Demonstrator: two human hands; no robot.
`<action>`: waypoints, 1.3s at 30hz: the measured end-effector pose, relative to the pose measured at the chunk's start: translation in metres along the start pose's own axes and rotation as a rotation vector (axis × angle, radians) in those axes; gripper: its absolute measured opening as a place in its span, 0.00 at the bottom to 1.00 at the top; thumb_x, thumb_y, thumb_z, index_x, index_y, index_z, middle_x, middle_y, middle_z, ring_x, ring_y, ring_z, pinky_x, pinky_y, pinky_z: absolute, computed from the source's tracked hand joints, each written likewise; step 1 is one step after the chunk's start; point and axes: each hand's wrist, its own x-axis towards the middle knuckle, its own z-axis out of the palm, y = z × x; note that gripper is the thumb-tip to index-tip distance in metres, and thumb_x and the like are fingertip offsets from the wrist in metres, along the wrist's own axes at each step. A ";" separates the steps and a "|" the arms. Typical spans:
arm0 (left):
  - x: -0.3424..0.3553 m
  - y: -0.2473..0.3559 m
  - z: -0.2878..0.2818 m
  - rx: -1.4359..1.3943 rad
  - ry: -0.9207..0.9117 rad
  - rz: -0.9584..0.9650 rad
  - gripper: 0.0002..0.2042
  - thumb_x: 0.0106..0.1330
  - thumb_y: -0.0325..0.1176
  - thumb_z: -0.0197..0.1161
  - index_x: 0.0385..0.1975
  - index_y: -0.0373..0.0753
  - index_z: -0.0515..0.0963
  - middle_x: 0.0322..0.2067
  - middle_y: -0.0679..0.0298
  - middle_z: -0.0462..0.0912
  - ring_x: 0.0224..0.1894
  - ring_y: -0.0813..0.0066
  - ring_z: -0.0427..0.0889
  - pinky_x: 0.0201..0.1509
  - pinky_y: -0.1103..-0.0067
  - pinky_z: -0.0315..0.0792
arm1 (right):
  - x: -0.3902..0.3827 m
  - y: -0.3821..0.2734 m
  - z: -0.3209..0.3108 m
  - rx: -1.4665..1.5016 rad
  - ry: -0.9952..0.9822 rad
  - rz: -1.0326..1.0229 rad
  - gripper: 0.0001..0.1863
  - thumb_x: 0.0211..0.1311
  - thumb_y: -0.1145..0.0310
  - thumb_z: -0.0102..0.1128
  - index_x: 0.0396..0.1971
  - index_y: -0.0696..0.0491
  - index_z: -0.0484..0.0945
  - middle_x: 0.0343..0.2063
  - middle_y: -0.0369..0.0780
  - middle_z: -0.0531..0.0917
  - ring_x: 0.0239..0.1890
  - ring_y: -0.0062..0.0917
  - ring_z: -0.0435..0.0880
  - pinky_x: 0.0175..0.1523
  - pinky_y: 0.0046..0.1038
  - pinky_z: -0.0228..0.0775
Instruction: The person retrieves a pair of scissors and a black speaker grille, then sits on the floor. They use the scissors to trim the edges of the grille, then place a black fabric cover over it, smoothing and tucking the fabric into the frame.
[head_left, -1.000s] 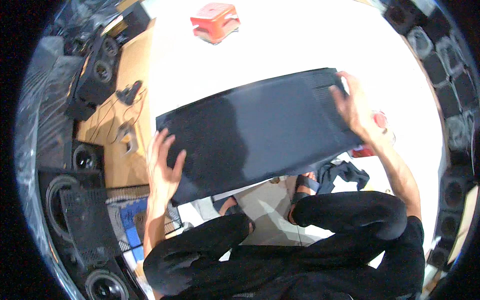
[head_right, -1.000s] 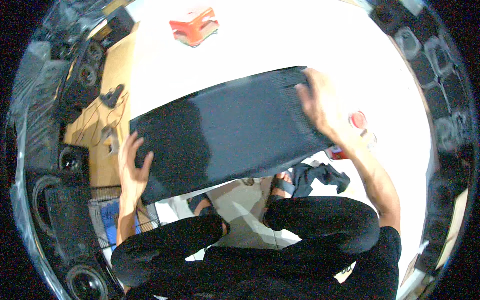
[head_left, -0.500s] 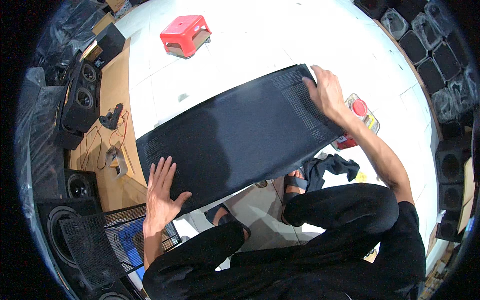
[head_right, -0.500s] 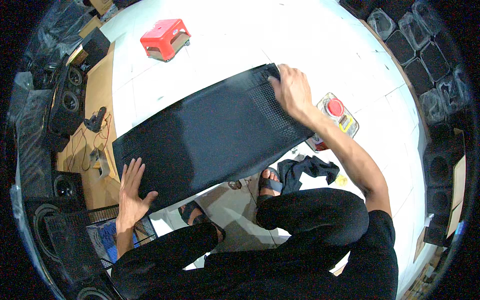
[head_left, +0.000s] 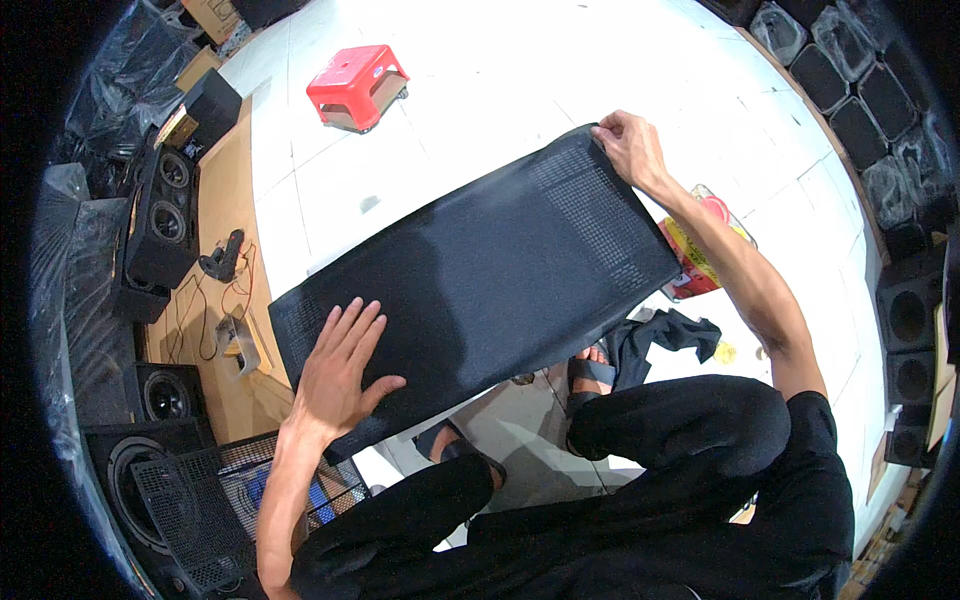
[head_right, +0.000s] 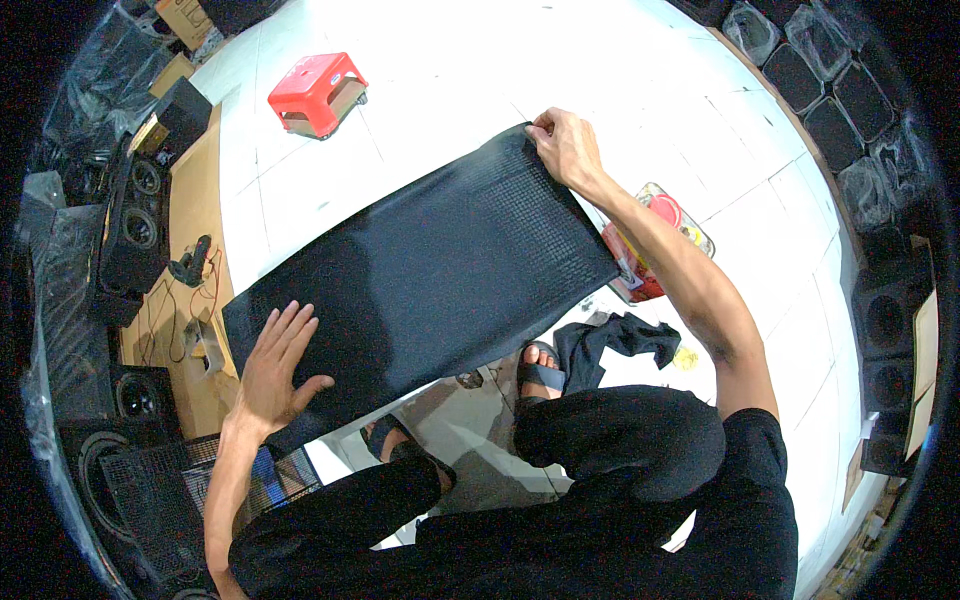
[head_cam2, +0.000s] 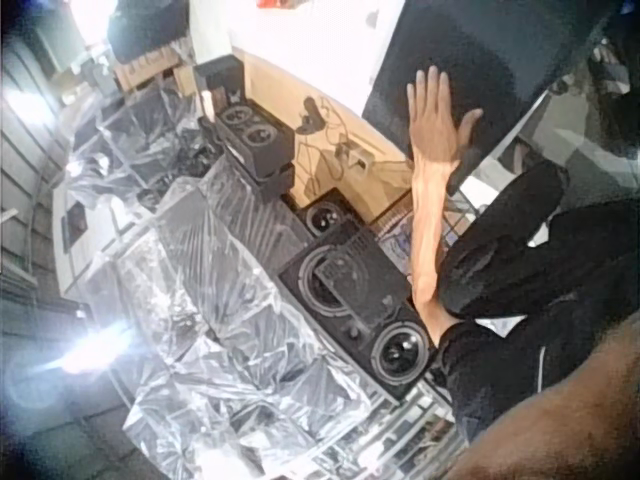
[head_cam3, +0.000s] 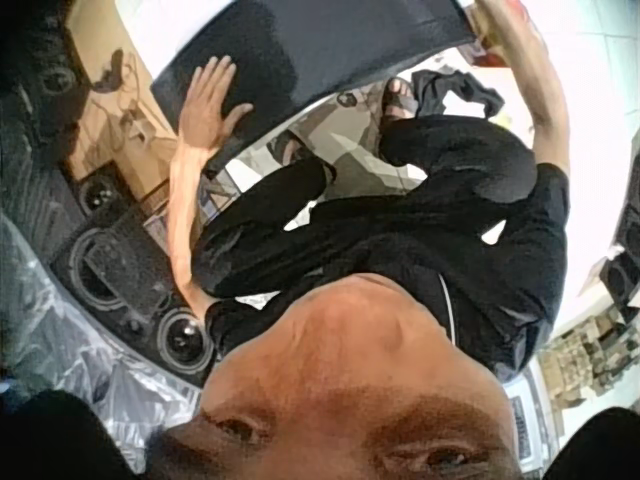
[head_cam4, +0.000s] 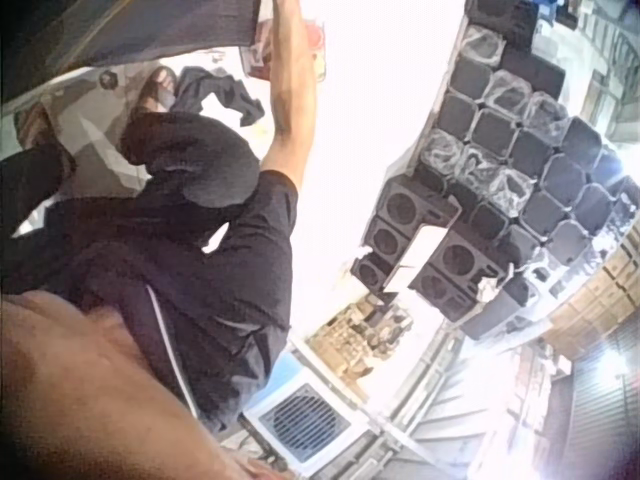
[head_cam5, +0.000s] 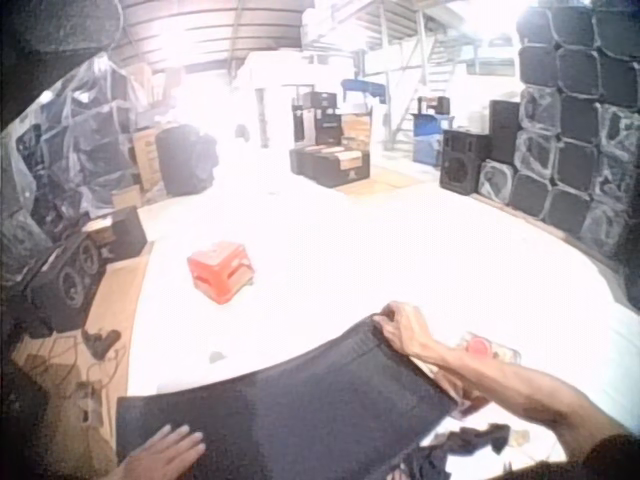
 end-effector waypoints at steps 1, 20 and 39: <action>0.000 0.000 0.004 -0.001 -0.007 0.001 0.38 0.58 0.48 0.68 0.65 0.34 0.64 0.68 0.54 0.63 0.72 0.55 0.57 0.76 0.60 0.51 | 0.001 0.001 0.001 -0.005 -0.006 -0.002 0.12 0.59 0.65 0.64 0.35 0.60 0.84 0.30 0.51 0.86 0.34 0.39 0.87 0.42 0.36 0.78; -0.008 0.001 0.018 -0.059 -0.024 -0.020 0.38 0.63 0.56 0.60 0.65 0.33 0.65 0.68 0.50 0.62 0.72 0.53 0.57 0.76 0.60 0.50 | 0.000 0.008 0.005 -0.014 -0.044 0.057 0.16 0.62 0.62 0.61 0.38 0.61 0.82 0.33 0.49 0.86 0.37 0.38 0.87 0.44 0.35 0.78; -0.044 -0.032 0.034 -0.057 0.199 -0.236 0.32 0.65 0.42 0.63 0.65 0.31 0.63 0.67 0.49 0.63 0.71 0.51 0.58 0.75 0.59 0.51 | -0.097 -0.118 -0.013 -0.231 -0.294 -0.814 0.17 0.64 0.66 0.60 0.47 0.63 0.77 0.51 0.52 0.79 0.57 0.45 0.75 0.63 0.42 0.65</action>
